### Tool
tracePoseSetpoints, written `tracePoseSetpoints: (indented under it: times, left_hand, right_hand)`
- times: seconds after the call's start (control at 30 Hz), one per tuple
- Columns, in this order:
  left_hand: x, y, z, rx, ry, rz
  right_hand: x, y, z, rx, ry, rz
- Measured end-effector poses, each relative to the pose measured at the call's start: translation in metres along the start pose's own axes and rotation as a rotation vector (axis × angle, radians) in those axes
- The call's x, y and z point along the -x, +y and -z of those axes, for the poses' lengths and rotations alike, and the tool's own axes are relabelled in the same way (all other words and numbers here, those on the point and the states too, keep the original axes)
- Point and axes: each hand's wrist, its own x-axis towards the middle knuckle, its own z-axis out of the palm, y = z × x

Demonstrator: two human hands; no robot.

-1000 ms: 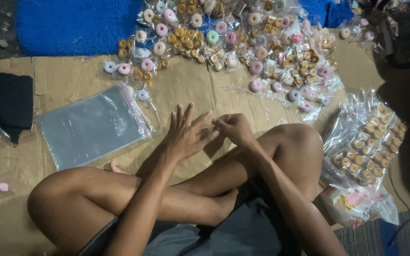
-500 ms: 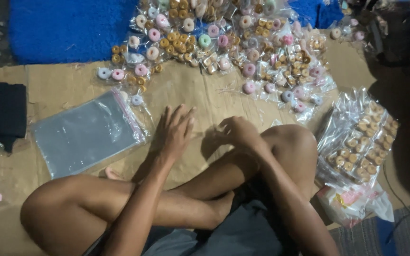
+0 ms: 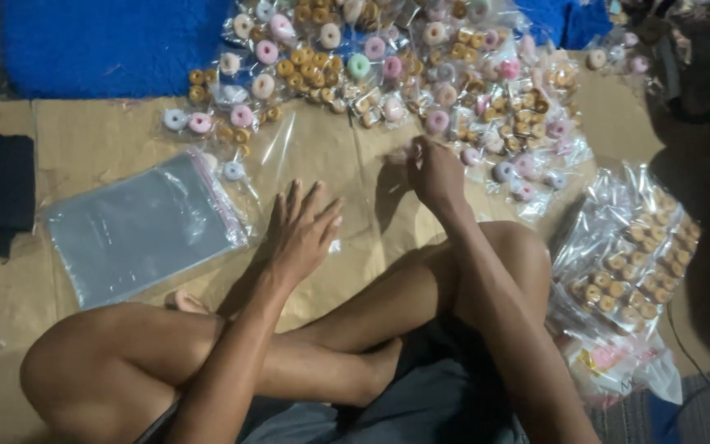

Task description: The person picks up small colorful ring-shaped objects and places them into plastic bags by hand while sitting on the floor.

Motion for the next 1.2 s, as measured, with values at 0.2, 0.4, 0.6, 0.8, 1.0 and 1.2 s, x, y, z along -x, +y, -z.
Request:
tracePoseSetpoints:
  times: [0.2,0.4,0.6,0.8,1.0,1.2]
  left_hand:
    - [-0.012,-0.002,-0.009,0.11,-0.002,0.135]
    - [0.0,0.0,0.004,0.356,0.23,0.049]
    - [-0.012,-0.009,-0.017,0.438,0.408,-0.114]
    - [-0.021,-0.018,-0.036,0.272,0.511,-0.136]
    - [-0.014,-0.005,-0.025,0.163,0.282,-0.156]
    - [-0.025,-0.009,-0.052,0.148,0.301,-0.075]
  right_hand:
    - [0.092,-0.089,0.081,-0.953,-0.361,0.063]
    - [0.097,-0.08,0.031,-0.84,-0.592,-0.129]
    - [0.091,-0.1,-0.006,-1.224,-0.302,-0.23]
    - [0.091,-0.077,-0.013,-0.986,-0.166,-0.158]
    - [0.101,-0.084,-0.007,-0.563,-0.003,0.078]
    - [0.115,-0.096,0.009,-0.554,-0.015,0.125]
